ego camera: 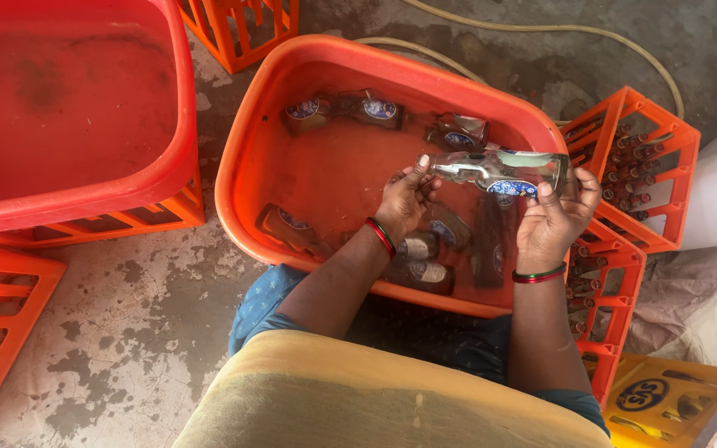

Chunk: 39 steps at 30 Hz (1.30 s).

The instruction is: The person washes glass bottles by hand in a red tub filled with water. They repeatedly pick up bottles, rinse them, and place them into an orange crate. Another person is also washing bottles in a separate tub nearby.

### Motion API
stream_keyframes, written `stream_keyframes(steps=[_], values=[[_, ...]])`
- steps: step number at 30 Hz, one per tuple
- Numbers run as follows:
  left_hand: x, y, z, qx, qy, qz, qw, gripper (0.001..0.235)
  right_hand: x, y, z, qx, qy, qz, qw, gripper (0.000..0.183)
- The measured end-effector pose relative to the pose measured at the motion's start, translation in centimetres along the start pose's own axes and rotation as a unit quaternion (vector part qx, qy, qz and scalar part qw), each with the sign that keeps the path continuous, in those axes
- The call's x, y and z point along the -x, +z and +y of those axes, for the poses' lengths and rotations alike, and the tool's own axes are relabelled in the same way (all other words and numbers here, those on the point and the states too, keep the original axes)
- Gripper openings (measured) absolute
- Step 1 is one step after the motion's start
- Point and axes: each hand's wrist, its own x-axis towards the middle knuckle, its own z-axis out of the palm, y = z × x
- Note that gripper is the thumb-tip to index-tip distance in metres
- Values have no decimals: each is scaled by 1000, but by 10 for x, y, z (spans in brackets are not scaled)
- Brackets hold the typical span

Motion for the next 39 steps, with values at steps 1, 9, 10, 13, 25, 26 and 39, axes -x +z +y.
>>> stream_keyframes(steps=[1, 9, 10, 13, 25, 26, 39], values=[[-1, 0, 0, -4, -2, -5, 1000, 34, 0, 2, -1, -2, 2, -2, 1000, 50], [-3, -2, -1, -10, -8, 14, 1000, 47, 0, 6, -3, 36, -30, -40, 998, 51], [-3, -1, -1, -9, -9, 25, 1000, 48, 0, 6, -2, 47, -36, -45, 997, 51], [-2, 1, -2, -4, -10, 49, 999, 52, 0, 3, -1, 56, -44, -55, 996, 52], [-56, -43, 20, -13, 48, 131, 990, 19, -3, -17, 64, 217, 173, -25, 960, 48], [-63, -50, 22, -14, 51, 154, 987, 17, -3, -23, 78, 199, 215, -20, 956, 49], [-115, -112, -5, -55, 46, 238, 969, 20, -9, -87, 165, 196, 432, 12, 880, 57]])
